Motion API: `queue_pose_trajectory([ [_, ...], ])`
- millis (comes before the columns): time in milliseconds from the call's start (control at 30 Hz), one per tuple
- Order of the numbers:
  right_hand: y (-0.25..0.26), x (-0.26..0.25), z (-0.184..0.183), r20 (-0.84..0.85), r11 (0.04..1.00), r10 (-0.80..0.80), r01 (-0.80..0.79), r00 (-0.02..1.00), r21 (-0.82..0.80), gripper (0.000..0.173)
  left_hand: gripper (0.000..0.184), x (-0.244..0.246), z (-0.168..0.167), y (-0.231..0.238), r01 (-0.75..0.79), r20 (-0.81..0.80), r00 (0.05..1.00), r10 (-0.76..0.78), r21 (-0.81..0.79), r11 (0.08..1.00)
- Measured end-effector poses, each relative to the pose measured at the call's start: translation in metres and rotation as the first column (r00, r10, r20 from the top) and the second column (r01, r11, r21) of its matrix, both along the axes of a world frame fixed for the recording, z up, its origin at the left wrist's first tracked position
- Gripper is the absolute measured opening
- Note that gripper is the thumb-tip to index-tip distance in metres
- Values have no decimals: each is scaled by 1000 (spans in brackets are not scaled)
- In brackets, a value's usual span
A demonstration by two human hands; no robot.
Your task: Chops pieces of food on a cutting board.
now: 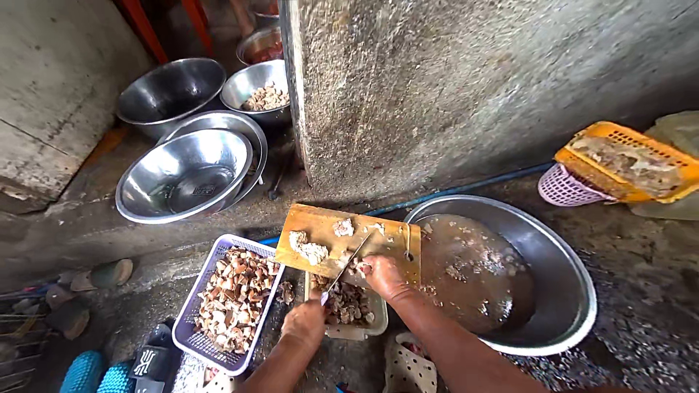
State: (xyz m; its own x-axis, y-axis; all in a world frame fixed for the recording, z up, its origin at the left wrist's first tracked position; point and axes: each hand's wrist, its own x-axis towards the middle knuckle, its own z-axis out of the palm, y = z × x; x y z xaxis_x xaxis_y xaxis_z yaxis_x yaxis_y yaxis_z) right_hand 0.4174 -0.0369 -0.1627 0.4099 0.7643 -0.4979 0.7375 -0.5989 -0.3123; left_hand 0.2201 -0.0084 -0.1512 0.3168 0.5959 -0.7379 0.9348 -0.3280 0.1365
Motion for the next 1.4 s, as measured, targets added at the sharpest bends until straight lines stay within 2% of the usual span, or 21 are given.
queue_pose_trajectory([
  [100, 2, 0, 4, -1, 999, -26, 26, 1000, -46, 29, 50, -50, 13, -22, -9, -62, 998, 8, -22, 1000],
  [167, 2, -1, 6, -10, 998, -27, 26, 1000, -62, 30, 50, -55, 32, -31, -10, -56, 998, 8, -38, 999],
  [233, 5, -3, 6, -1, 998, -24, 24, 1000, -63, 29, 49, -29, 40, -31, -21, -12, 1000, 20, -69, 997],
  [333, 2, -3, 0, -6, 998, -8, 8, 1000, -67, 28, 47, 18, 7, -23, -30, 29, 999, 33, -82, 996],
  [400, -2, 5, 2, -47, 998, 6, -9, 999, -57, 30, 47, 28, -4, -16, -19, 48, 999, 22, -70, 997],
  [533, -10, 13, 6, -74, 997, 41, -45, 996, -62, 41, 51, -29, 2, -33, -34, -15, 999, 33, -100, 994],
  [633, -12, 9, 4, -48, 999, -25, 24, 999, -24, 37, 50, -55, 26, -46, -29, -50, 998, 24, -122, 992],
  [733, -11, 5, 0, -39, 991, -113, 116, 993, 69, 21, 48, -35, 46, -41, -3, 17, 1000, 6, -121, 993],
  [867, -13, 6, 2, -49, 991, -125, 127, 991, 39, 16, 48, 11, 24, -29, 23, 107, 994, -3, -189, 982],
  [933, -15, 7, 0, -53, 992, -109, 112, 993, 49, 16, 46, 26, 12, -28, 22, 89, 996, -7, -158, 987],
  [1033, -17, 9, -2, -56, 987, -125, 130, 991, 94, 13, 43, 34, 15, -29, 39, 27, 999, -37, -92, 995],
  [1233, -14, 8, -8, -43, 970, -189, 193, 981, 145, 13, 45, -9, 29, -34, 41, -65, 997, -46, -87, 995],
  [1333, -12, 12, -8, -35, 967, -211, 214, 977, 141, 15, 46, -25, 47, -35, 42, -107, 993, -58, -148, 988],
  [1400, -7, 14, -8, -15, 969, -195, 195, 981, 152, 28, 46, -36, 62, -33, 33, -122, 991, -55, -175, 984],
])
